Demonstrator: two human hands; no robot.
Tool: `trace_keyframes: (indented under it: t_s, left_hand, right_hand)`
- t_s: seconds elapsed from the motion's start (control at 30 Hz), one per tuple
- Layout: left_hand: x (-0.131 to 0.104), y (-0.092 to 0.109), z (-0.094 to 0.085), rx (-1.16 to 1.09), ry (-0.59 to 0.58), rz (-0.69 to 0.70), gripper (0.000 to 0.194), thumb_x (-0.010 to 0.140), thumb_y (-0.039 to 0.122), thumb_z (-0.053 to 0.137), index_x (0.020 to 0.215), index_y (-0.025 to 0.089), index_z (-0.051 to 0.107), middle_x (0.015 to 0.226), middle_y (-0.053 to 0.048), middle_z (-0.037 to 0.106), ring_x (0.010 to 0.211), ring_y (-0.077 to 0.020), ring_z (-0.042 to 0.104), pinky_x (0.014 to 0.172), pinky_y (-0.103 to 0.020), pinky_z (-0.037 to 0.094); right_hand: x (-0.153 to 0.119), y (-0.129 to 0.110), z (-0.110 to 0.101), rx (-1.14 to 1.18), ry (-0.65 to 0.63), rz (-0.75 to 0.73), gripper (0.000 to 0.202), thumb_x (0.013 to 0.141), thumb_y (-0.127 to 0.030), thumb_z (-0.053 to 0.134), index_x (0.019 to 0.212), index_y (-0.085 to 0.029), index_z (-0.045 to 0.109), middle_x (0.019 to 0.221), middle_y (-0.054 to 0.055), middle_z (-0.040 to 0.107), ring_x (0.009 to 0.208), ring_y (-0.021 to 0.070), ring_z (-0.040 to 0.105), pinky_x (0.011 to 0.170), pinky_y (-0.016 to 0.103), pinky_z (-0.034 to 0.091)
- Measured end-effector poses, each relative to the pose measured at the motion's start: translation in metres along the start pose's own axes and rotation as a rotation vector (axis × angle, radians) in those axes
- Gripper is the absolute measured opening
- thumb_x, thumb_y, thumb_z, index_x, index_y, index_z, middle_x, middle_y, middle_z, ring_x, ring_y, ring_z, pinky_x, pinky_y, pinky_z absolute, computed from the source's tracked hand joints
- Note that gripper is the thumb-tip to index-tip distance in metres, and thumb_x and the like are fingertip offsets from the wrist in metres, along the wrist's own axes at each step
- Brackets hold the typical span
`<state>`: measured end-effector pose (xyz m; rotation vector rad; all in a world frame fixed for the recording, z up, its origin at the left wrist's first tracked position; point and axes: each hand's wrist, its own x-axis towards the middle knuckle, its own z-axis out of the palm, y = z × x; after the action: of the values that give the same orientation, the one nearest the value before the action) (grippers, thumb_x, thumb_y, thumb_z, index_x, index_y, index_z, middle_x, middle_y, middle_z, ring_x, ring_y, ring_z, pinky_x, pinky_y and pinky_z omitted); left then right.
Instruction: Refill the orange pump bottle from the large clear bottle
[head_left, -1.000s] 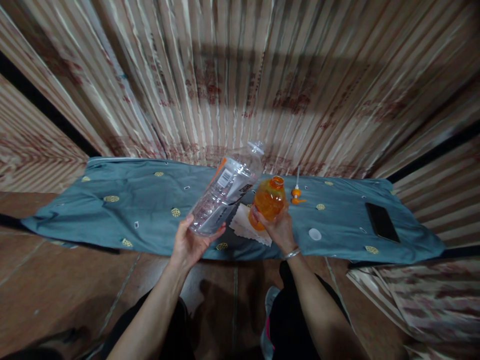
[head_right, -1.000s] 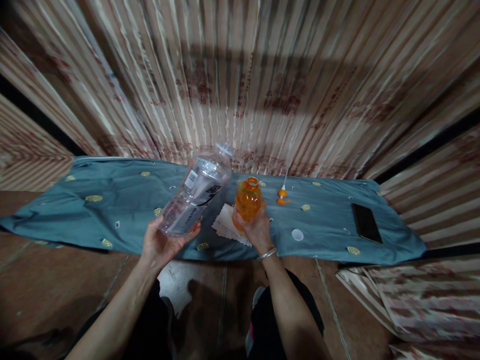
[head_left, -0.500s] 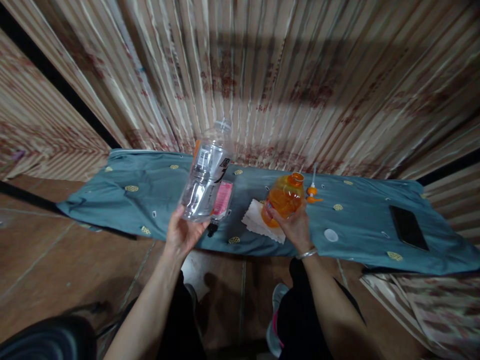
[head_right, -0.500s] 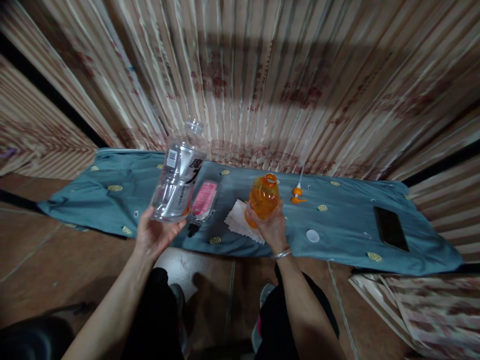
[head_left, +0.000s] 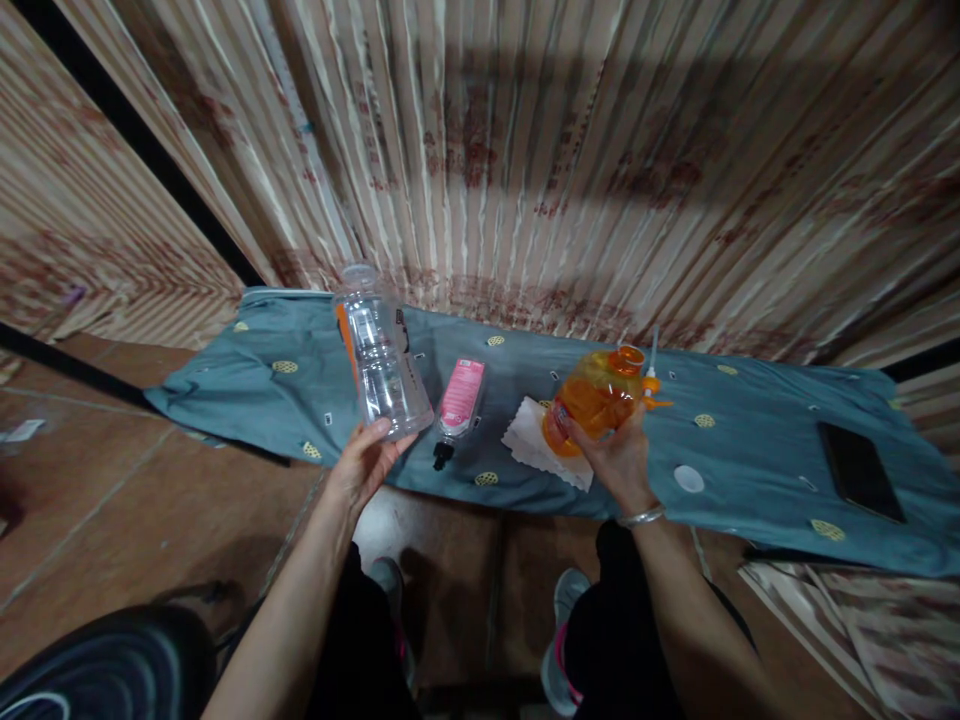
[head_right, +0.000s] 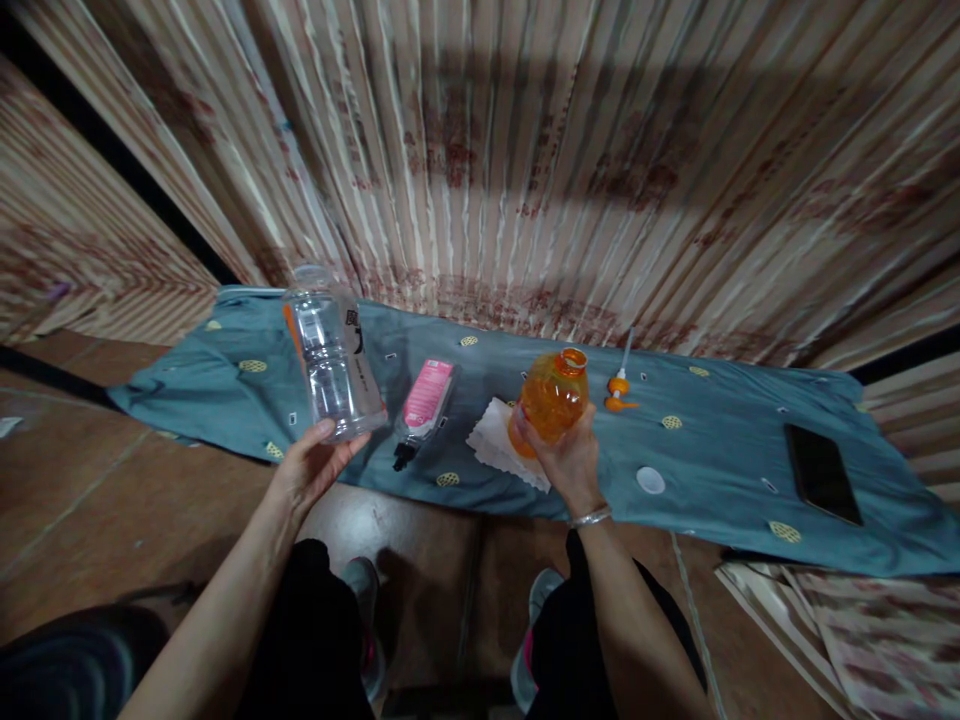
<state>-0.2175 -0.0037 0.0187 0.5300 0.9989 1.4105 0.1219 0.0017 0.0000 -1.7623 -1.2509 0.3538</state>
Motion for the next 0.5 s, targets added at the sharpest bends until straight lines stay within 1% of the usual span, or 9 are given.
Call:
trace_keyframes:
  t_s: [0.13, 0.23, 0.3, 0.4, 0.5]
  left_hand:
    - [0.013, -0.012, -0.005, 0.034, 0.042, 0.003, 0.057, 0.056, 0.023, 0.093, 0.109, 0.015, 0.074, 0.098, -0.009, 0.084, 0.104, -0.031, 0.08, 0.112, -0.053, 0.059]
    - [0.026, -0.026, -0.01, 0.077, 0.089, 0.019, 0.055, 0.051, 0.021, 0.093, 0.102, 0.013, 0.074, 0.096, -0.009, 0.082, 0.096, -0.0292, 0.079, 0.11, -0.053, 0.059]
    - [0.033, -0.034, -0.016, 0.122, 0.129, 0.047, 0.058, 0.047, 0.022, 0.094, 0.101, 0.015, 0.072, 0.092, -0.006, 0.081, 0.091, -0.0269, 0.078, 0.104, -0.049, 0.061]
    - [0.038, -0.043, -0.025, 0.224, 0.187, 0.114, 0.069, 0.04, 0.02, 0.096, 0.103, 0.018, 0.069, 0.09, -0.001, 0.077, 0.085, -0.022, 0.074, 0.093, -0.039, 0.062]
    - [0.038, -0.049, -0.032, 0.356, 0.22, 0.176, 0.076, 0.037, 0.019, 0.097, 0.106, 0.021, 0.064, 0.091, 0.002, 0.072, 0.088, -0.0214, 0.071, 0.085, -0.033, 0.06]
  right_hand:
    - [0.001, 0.004, 0.001, -0.007, 0.027, -0.033, 0.084, 0.062, -0.077, 0.081, 0.12, -0.022, 0.055, 0.11, 0.019, 0.078, 0.112, 0.0409, 0.075, 0.084, 0.048, 0.06]
    - [0.001, 0.006, 0.001, -0.016, 0.045, -0.07, 0.084, 0.064, -0.076, 0.081, 0.123, -0.022, 0.055, 0.11, 0.017, 0.078, 0.11, 0.0384, 0.076, 0.084, 0.045, 0.06]
    - [0.0, 0.008, 0.002, -0.031, 0.053, -0.076, 0.086, 0.064, -0.078, 0.08, 0.124, -0.022, 0.054, 0.111, 0.017, 0.078, 0.107, 0.0379, 0.076, 0.084, 0.045, 0.06]
    - [0.0, 0.009, 0.002, -0.061, 0.066, -0.056, 0.088, 0.062, -0.081, 0.08, 0.122, -0.021, 0.054, 0.11, 0.018, 0.078, 0.103, 0.0387, 0.077, 0.082, 0.047, 0.06]
    - [0.0, 0.01, 0.002, -0.066, 0.066, -0.046, 0.087, 0.062, -0.08, 0.08, 0.12, -0.022, 0.054, 0.108, 0.017, 0.078, 0.102, 0.0382, 0.077, 0.082, 0.046, 0.06]
